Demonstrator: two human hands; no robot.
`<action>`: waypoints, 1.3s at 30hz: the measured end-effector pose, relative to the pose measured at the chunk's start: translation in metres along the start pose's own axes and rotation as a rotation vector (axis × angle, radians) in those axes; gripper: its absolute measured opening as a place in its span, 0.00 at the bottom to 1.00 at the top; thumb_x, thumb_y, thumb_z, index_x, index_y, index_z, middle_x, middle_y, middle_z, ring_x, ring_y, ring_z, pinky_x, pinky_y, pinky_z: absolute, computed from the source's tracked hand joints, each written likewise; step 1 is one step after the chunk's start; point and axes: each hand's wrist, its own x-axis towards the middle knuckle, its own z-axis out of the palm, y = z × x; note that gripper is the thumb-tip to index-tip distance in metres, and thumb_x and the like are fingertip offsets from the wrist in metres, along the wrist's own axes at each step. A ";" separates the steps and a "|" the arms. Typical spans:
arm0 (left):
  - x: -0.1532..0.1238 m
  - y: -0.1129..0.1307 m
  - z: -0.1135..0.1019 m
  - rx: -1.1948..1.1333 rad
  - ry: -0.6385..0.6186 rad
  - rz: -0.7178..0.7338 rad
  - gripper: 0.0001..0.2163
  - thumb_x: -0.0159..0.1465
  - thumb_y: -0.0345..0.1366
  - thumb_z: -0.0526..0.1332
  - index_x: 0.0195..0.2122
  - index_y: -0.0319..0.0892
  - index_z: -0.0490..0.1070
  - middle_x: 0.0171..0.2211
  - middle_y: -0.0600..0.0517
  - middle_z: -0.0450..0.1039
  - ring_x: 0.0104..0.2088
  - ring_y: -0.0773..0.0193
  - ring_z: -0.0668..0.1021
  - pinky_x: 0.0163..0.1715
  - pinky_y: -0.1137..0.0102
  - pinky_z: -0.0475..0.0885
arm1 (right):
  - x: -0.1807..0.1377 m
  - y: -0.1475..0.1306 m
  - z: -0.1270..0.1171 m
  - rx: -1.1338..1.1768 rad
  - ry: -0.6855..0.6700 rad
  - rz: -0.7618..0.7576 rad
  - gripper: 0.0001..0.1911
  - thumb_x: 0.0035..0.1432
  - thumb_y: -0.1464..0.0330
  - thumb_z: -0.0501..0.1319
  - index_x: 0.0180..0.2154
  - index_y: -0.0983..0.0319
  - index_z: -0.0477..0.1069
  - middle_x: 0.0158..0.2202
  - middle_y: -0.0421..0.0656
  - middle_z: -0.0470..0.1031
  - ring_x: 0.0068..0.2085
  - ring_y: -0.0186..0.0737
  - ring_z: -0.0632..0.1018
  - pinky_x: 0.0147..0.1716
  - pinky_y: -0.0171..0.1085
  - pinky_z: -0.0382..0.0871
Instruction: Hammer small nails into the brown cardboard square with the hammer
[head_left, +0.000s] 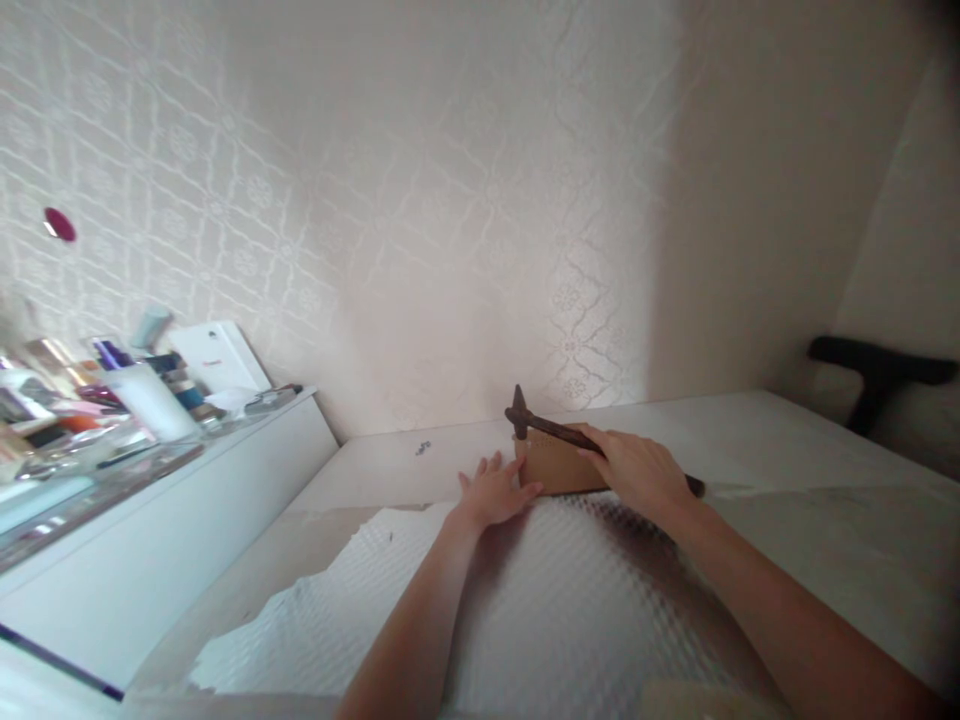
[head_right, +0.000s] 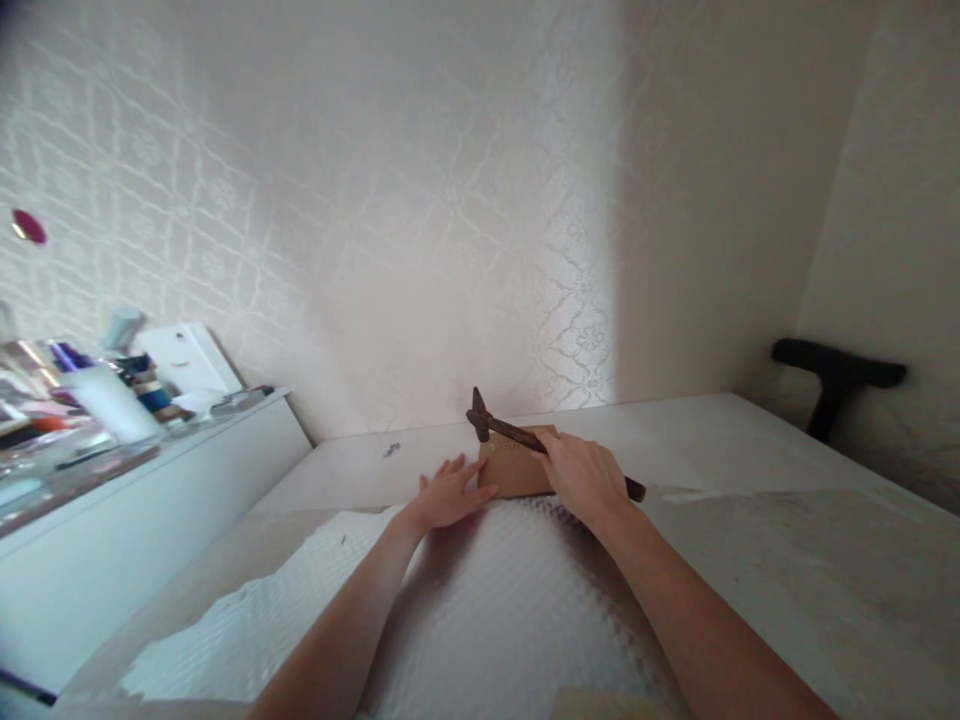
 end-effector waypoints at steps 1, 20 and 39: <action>0.000 0.000 0.000 -0.004 0.001 0.001 0.36 0.56 0.65 0.39 0.63 0.55 0.43 0.65 0.43 0.37 0.63 0.43 0.44 0.52 0.38 0.43 | 0.000 0.000 0.000 -0.002 -0.002 0.006 0.18 0.64 0.63 0.49 0.54 0.54 0.61 0.37 0.43 0.76 0.34 0.45 0.77 0.28 0.37 0.62; -0.005 0.004 -0.004 0.025 -0.023 -0.014 0.36 0.57 0.64 0.37 0.63 0.54 0.41 0.65 0.45 0.36 0.63 0.44 0.43 0.54 0.40 0.43 | -0.001 -0.001 -0.004 0.015 -0.034 0.006 0.18 0.64 0.63 0.48 0.54 0.55 0.62 0.38 0.44 0.76 0.36 0.44 0.76 0.31 0.38 0.63; -0.002 0.002 -0.001 0.002 -0.002 -0.007 0.36 0.56 0.65 0.39 0.63 0.55 0.42 0.65 0.44 0.37 0.63 0.43 0.44 0.53 0.38 0.43 | 0.002 0.004 0.002 -0.009 -0.066 0.035 0.18 0.63 0.62 0.49 0.54 0.55 0.62 0.39 0.47 0.75 0.37 0.46 0.76 0.31 0.38 0.64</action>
